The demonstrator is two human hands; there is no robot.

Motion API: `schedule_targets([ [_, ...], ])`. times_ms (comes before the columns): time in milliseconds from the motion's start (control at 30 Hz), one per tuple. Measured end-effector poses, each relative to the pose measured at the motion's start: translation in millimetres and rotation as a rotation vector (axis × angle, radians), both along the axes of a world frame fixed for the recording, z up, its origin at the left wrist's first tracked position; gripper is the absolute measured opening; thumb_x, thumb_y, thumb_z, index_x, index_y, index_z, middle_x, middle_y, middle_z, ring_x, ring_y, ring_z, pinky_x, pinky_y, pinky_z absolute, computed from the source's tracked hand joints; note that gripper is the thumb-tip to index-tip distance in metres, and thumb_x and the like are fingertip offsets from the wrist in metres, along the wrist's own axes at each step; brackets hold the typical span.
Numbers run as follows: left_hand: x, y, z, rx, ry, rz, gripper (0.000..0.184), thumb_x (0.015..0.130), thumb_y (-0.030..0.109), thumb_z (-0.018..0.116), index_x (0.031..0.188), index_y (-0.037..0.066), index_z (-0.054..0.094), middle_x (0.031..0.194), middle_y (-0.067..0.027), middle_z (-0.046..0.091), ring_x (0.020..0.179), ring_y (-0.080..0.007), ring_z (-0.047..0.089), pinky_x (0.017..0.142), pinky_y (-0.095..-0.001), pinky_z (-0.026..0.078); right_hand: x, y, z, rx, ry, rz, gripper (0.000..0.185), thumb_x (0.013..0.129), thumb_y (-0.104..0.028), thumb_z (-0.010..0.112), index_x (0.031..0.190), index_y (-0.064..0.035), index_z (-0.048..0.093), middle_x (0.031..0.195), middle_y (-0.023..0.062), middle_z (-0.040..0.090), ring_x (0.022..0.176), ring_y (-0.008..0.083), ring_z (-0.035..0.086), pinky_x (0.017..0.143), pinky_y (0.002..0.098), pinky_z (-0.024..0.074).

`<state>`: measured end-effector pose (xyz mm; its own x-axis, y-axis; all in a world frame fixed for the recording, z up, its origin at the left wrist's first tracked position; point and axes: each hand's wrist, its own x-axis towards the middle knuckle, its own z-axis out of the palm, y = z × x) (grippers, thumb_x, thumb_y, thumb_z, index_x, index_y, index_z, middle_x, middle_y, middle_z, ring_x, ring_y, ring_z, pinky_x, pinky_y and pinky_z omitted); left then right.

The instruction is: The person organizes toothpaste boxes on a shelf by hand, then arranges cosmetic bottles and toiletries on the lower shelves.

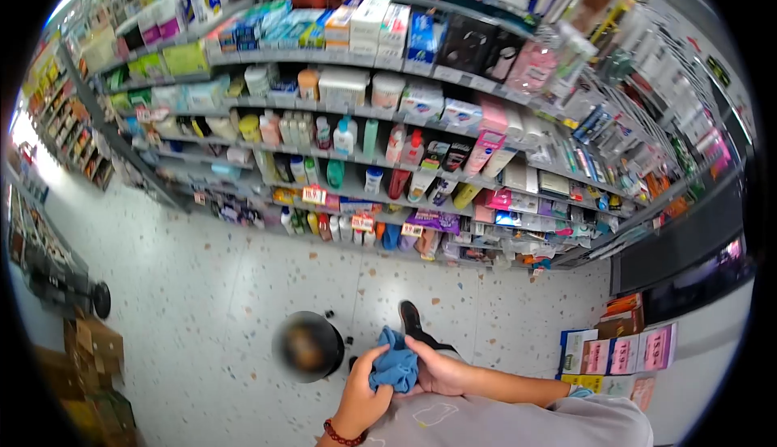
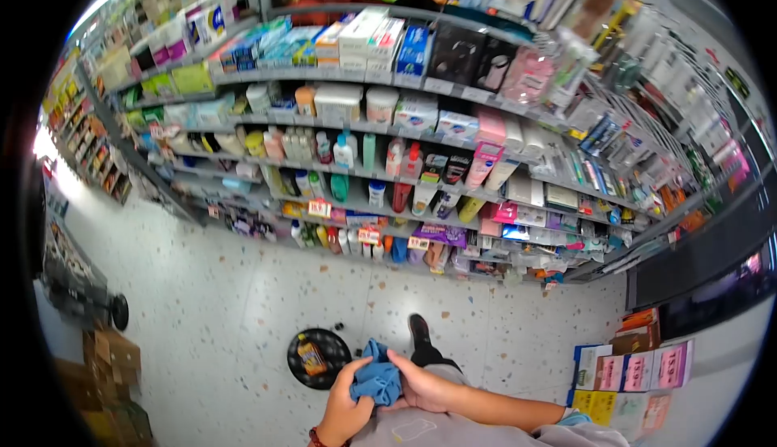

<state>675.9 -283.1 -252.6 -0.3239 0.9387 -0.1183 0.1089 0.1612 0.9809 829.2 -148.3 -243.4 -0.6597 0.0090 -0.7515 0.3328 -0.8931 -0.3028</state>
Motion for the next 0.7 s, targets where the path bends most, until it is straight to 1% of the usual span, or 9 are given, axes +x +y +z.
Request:
schedule_targets([
  [133,0,-18,2,0.149,0.091,-0.091,0.065,0.085,0.0,0.06,0.149,0.005,0.054,0.141,-0.0251,0.058,0.128,-0.0399,0.059,0.113,-0.0443,0.045,7,-35,14,0.007,0.025,-0.092,0.073,0.105,-0.072,0.045,0.154,-0.0179,0.048,0.148,0.0077,0.06,0.132,0.0237,0.062,0.111,0.0508,0.0531],
  [167,0,-18,9,0.115,-0.008,-0.187,0.066,0.085,0.0,0.06,0.151,0.006,0.053,0.15,-0.029,0.051,0.137,-0.043,0.054,0.116,-0.0454,0.043,11,-42,15,0.002,0.058,-0.145,0.071,0.105,-0.07,0.047,0.152,-0.0174,0.05,0.145,0.0068,0.063,0.131,0.0234,0.064,0.11,0.0504,0.0541],
  [267,7,-11,23,0.213,0.192,-0.391,0.077,0.091,0.01,0.069,0.161,0.005,0.039,0.16,-0.0384,0.038,0.152,-0.0515,0.038,0.121,-0.0514,0.038,29,-52,10,-0.012,0.114,-0.304,0.065,0.104,-0.067,0.052,0.144,-0.0158,0.057,0.136,0.0052,0.068,0.123,0.0236,0.069,0.106,0.0496,0.057],
  [300,8,-9,27,0.222,0.197,-0.414,0.077,0.091,0.01,0.069,0.161,0.005,0.039,0.16,-0.0384,0.038,0.152,-0.0515,0.038,0.121,-0.0514,0.038,35,-56,3,-0.045,0.151,-0.411,0.06,0.104,-0.062,0.056,0.136,-0.0113,0.062,0.127,0.0069,0.073,0.112,0.0248,0.073,0.101,0.0475,0.0597],
  [367,13,-5,32,0.243,0.264,-0.55,0.086,0.094,0.023,0.075,0.165,0.005,0.031,0.159,-0.0387,0.039,0.151,-0.0549,0.036,0.122,-0.0541,0.036,46,-61,-11,-0.037,0.196,-0.494,0.056,0.105,-0.057,0.056,0.134,-0.0093,0.063,0.124,0.009,0.073,0.109,0.0254,0.074,0.099,0.0465,0.0602],
  [433,15,-2,34,0.203,0.258,-0.629,0.088,0.094,0.028,0.078,0.165,0.005,0.032,0.161,-0.0381,0.036,0.152,-0.0554,0.035,0.122,-0.0549,0.036,57,-65,-13,-0.092,0.263,-0.616,0.045,0.106,-0.042,0.055,0.129,-0.0043,0.064,0.115,0.015,0.075,0.103,0.029,0.075,0.093,0.045,0.0608],
  [467,15,0,40,0.153,0.253,-0.681,0.09,0.093,0.033,0.08,0.166,0.006,0.033,0.163,-0.0375,0.033,0.152,-0.0558,0.033,0.122,-0.0558,0.035,63,-64,-15,-0.086,0.27,-0.635,0.045,0.106,-0.042,0.055,0.129,-0.0043,0.064,0.115,0.015,0.075,0.103,0.029,0.075,0.093,0.045,0.0608],
  [600,-2,43,77,0.472,0.521,-0.553,0.089,0.091,0.029,0.083,0.164,0.007,0.037,0.169,-0.0324,0.022,0.156,-0.0516,0.028,0.124,-0.0555,0.033,87,-44,-12,-0.062,0.493,-0.781,0.044,0.103,-0.038,0.052,0.129,-0.0037,0.062,0.11,0.0145,0.073,0.097,0.0314,0.071,0.083,0.0453,0.0583],
  [700,-30,110,130,0.648,0.736,-0.471,0.072,0.092,0.019,0.078,0.157,0.008,0.05,0.166,-0.0244,0.034,0.153,-0.0426,0.037,0.124,-0.0508,0.033,107,-23,-7,-0.084,0.633,-0.854,0.047,0.099,-0.042,0.045,0.127,-0.008,0.061,0.11,0.0127,0.069,0.093,0.0302,0.065,0.071,0.0447,0.0537],
])
